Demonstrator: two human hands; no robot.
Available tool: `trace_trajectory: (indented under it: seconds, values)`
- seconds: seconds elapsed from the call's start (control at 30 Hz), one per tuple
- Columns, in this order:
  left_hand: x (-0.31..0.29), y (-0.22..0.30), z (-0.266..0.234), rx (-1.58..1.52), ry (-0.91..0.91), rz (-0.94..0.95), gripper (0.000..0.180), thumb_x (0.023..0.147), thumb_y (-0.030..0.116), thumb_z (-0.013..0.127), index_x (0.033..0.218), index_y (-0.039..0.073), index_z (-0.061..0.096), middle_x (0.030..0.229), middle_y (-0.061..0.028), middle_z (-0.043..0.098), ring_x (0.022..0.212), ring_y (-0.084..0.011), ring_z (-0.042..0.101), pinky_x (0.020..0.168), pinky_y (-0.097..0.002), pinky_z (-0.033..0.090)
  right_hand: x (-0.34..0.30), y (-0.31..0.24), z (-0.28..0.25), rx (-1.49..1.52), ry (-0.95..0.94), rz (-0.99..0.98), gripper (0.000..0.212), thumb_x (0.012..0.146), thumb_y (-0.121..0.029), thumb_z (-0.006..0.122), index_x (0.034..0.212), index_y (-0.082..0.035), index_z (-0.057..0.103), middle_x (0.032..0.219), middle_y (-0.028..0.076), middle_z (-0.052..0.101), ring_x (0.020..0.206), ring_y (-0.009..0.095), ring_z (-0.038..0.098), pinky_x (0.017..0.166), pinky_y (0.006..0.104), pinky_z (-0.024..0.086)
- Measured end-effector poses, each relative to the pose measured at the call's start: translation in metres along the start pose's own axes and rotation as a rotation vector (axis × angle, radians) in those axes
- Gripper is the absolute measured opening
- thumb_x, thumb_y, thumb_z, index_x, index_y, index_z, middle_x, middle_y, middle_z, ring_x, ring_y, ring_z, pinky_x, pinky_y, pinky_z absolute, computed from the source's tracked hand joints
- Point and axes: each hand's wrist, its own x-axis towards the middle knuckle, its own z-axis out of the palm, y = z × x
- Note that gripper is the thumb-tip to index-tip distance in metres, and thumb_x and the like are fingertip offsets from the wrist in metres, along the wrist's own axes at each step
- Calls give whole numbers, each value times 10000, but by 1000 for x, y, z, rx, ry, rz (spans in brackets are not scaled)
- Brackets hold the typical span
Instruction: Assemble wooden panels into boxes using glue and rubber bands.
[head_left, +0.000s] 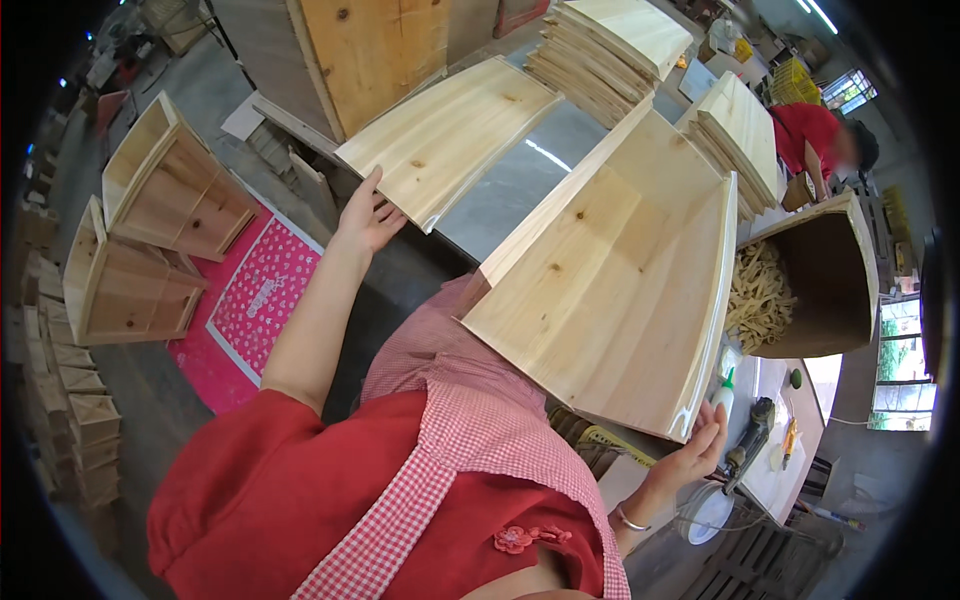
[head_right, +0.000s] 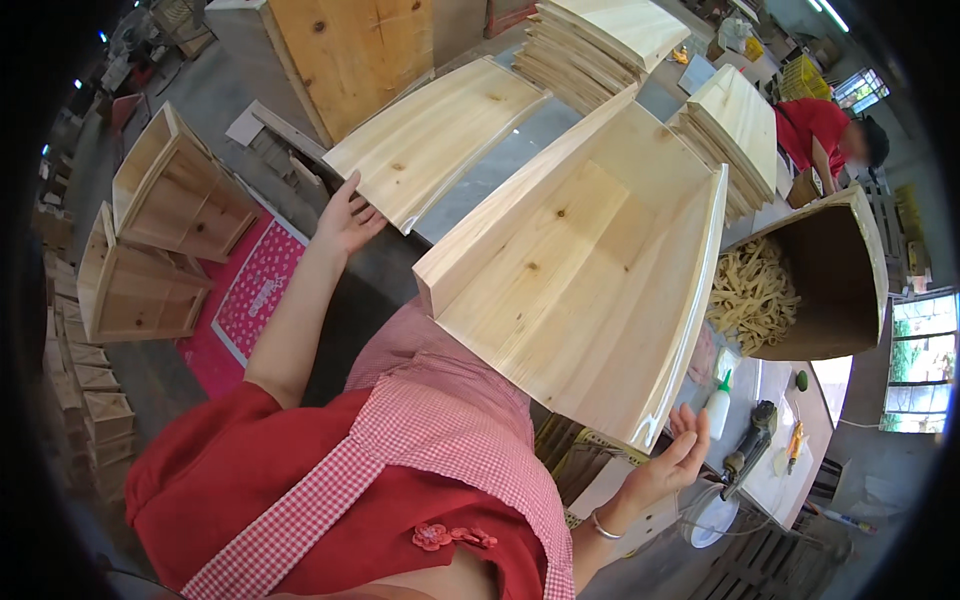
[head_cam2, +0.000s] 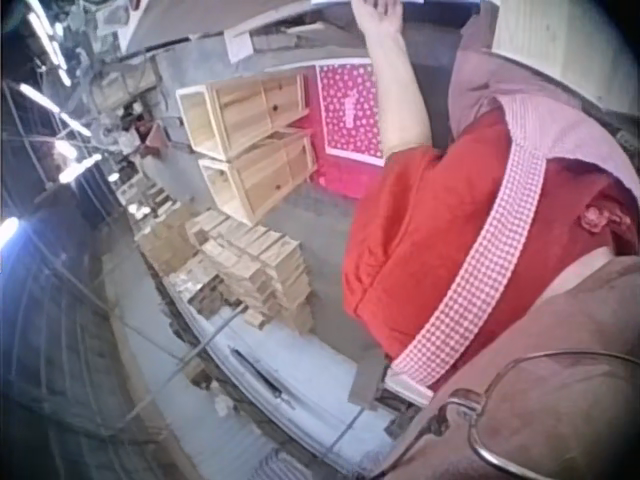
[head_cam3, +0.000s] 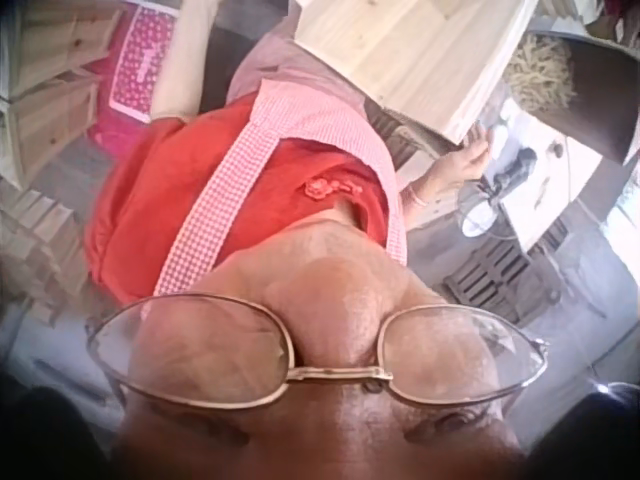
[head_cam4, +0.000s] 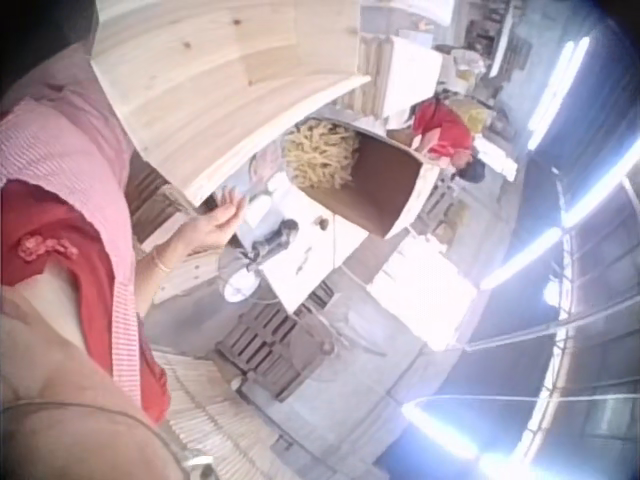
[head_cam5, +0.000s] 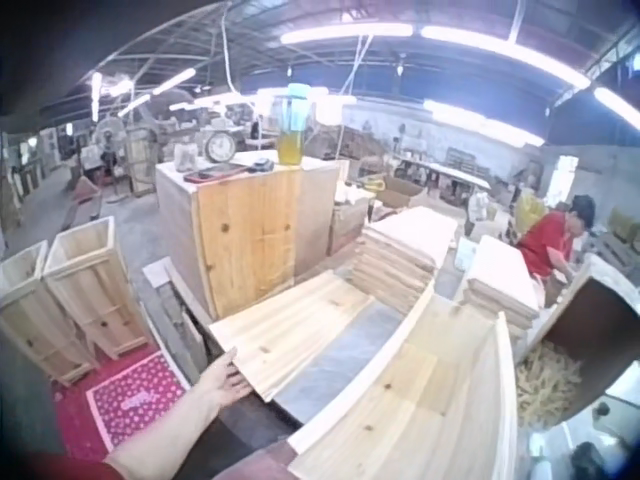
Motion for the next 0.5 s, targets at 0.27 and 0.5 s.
trace_trajectory:
  seconds: [0.27, 0.5]
  values:
    - [-41, 30, 112, 55, -369, 303, 589, 922, 74, 701, 1445, -12, 445, 1390, -215, 566, 1249, -387, 603, 1077, -503, 504, 5, -27, -15, -50, 17, -135, 370, 1086, -157, 484, 1359, 80, 567, 1119, 168, 710, 956, 201, 688, 900, 333, 535]
    - [-139, 28, 126, 431, -533, 807, 446, 852, -50, 650, 1291, -92, 583, 1240, -162, 652, 1133, -299, 654, 973, -381, 533, 11, -94, 2, -76, 27, -442, 331, 958, 8, 644, 1283, 71, 626, 1032, 124, 695, 831, 159, 618, 802, 300, 531]
